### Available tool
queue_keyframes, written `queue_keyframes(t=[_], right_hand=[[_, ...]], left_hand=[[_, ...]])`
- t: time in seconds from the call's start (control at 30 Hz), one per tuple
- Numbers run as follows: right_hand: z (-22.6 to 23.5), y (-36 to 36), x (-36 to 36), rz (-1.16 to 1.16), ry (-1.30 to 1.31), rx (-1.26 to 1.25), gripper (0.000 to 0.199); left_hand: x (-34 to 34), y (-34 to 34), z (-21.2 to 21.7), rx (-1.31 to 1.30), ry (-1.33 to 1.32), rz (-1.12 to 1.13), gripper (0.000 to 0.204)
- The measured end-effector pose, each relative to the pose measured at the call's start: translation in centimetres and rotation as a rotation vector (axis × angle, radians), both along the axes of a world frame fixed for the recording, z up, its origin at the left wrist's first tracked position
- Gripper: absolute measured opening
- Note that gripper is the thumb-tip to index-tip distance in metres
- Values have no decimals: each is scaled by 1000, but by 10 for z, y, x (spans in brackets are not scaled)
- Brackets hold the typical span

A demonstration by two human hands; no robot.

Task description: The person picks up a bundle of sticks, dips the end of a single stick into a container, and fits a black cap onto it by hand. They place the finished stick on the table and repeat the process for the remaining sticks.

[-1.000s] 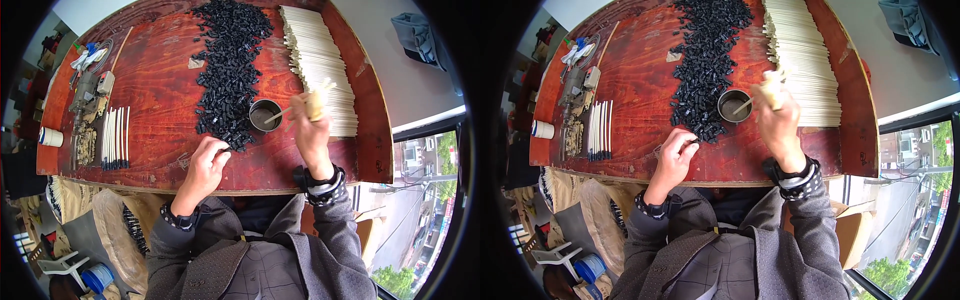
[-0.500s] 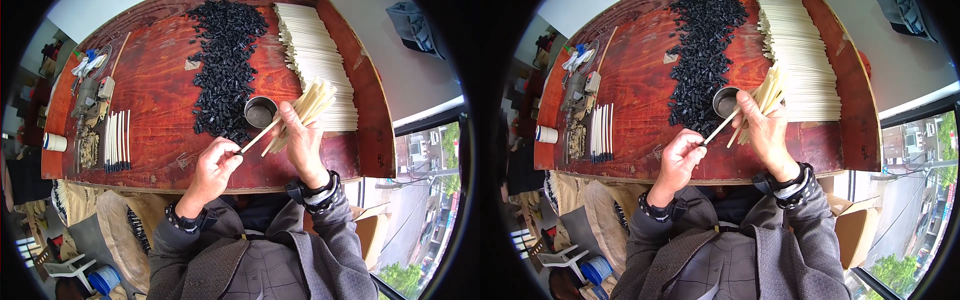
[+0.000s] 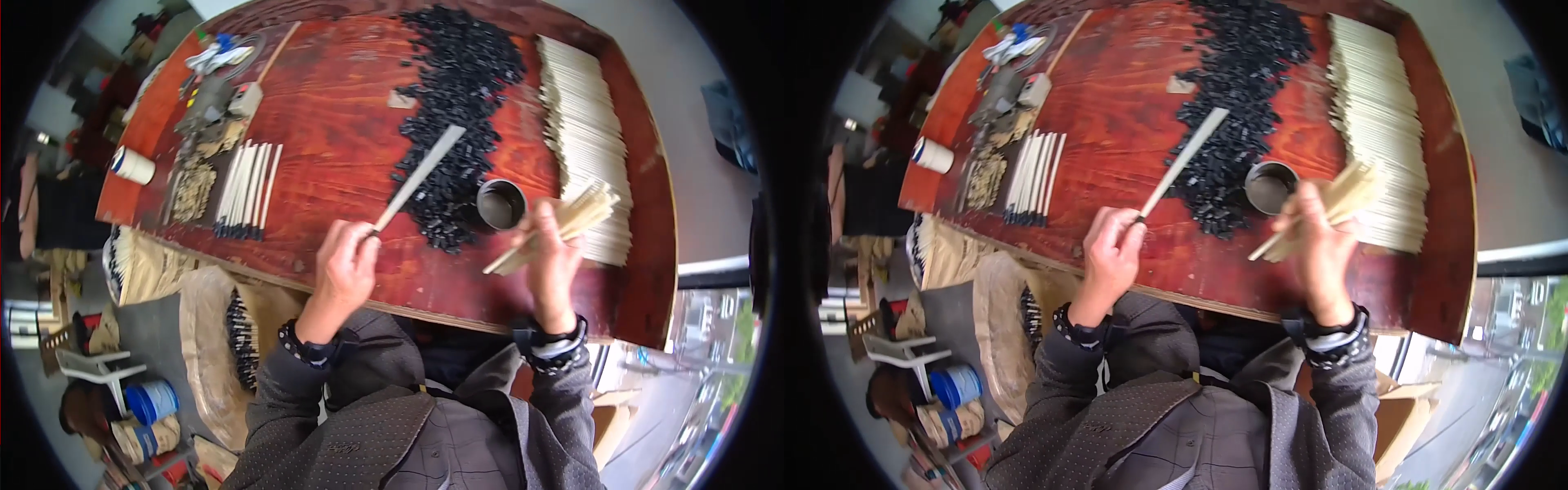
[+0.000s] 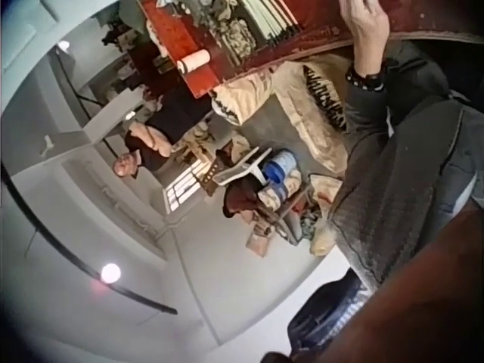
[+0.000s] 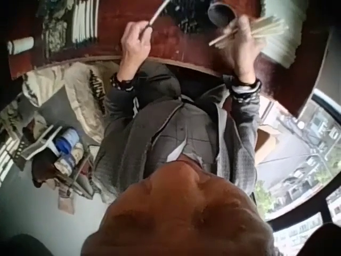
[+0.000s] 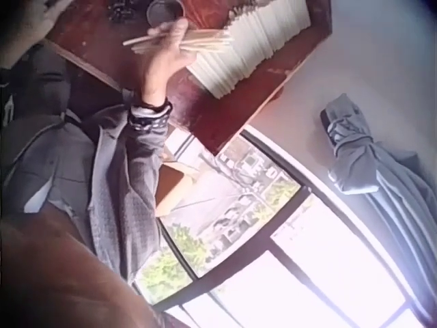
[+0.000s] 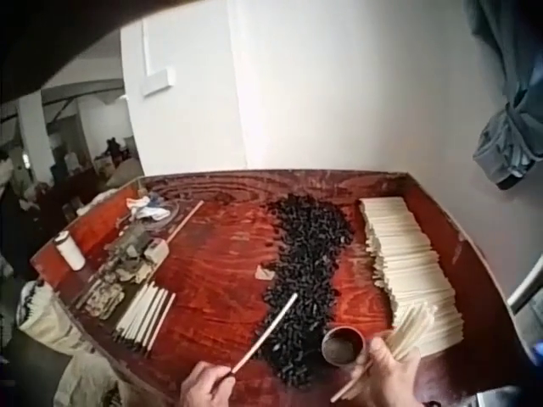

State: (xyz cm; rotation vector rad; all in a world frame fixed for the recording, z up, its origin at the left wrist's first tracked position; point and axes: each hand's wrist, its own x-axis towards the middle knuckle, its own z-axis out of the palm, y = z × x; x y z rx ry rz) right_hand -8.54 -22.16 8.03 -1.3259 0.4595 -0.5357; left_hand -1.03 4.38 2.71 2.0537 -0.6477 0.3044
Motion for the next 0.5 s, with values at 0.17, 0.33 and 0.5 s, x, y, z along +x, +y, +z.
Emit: queue_keyframes(t=[0.17,0.33,0.5], right_hand=[[-2,-15,5,-11,-39,11,24],[-5,-16,8,18,-72,-10,26],[-3,-17,10,-28,-25,-116,26]], left_hand=[[28,85,-13,467,-90,404,13],[36,83,-6,523,-210,422,17],[26,6,-11,194,-141,-76,23]])
